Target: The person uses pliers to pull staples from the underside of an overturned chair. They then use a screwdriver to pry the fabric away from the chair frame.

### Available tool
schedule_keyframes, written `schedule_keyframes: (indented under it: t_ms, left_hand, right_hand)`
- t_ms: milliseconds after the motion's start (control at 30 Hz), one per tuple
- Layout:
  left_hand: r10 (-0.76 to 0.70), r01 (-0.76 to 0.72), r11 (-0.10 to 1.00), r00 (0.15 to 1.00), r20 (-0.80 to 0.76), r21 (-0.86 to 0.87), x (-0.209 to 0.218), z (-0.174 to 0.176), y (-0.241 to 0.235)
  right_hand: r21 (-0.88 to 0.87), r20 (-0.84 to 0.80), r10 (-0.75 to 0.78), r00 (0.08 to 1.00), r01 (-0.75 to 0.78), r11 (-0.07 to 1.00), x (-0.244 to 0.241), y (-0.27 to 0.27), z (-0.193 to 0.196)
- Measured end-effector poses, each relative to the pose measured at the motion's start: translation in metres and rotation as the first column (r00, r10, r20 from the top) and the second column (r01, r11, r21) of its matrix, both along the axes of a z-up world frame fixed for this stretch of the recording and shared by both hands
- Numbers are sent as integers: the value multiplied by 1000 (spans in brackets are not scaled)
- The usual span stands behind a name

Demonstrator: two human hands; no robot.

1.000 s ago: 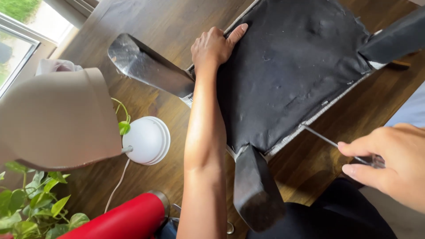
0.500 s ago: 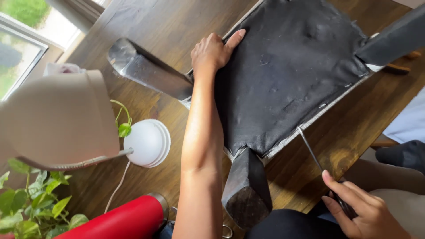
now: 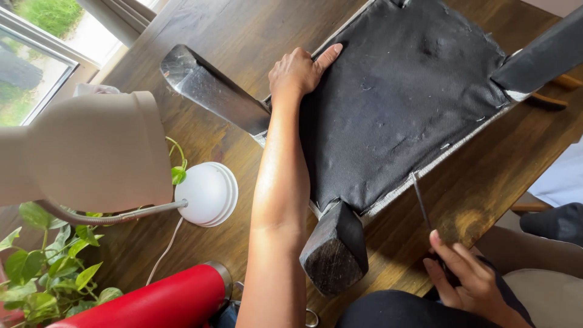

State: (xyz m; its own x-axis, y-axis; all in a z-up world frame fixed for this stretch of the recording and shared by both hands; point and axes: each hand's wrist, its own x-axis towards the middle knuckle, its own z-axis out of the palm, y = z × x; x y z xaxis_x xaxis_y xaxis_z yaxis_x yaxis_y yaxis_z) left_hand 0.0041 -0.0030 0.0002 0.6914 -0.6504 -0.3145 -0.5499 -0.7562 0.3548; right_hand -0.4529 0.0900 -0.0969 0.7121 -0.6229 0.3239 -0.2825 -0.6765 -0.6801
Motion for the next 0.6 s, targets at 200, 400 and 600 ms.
schedule_keyframes:
  t_ms: [200, 400, 600]
  left_hand:
    - [-23, 23, 1000, 1000, -18, 20, -2, 3, -1]
    - [-12, 13, 1000, 1000, -5, 25, 1, -5, 0]
    - [-8, 8, 1000, 1000, -5, 22, 1, -1, 1]
  right_hand:
    - [40, -143, 15, 990, -10, 999, -24, -21, 39]
    - [104, -326, -52, 944, 90, 990, -20, -28, 85]
    - [-242, -662, -255, 705, 121, 963, -11, -20, 86]
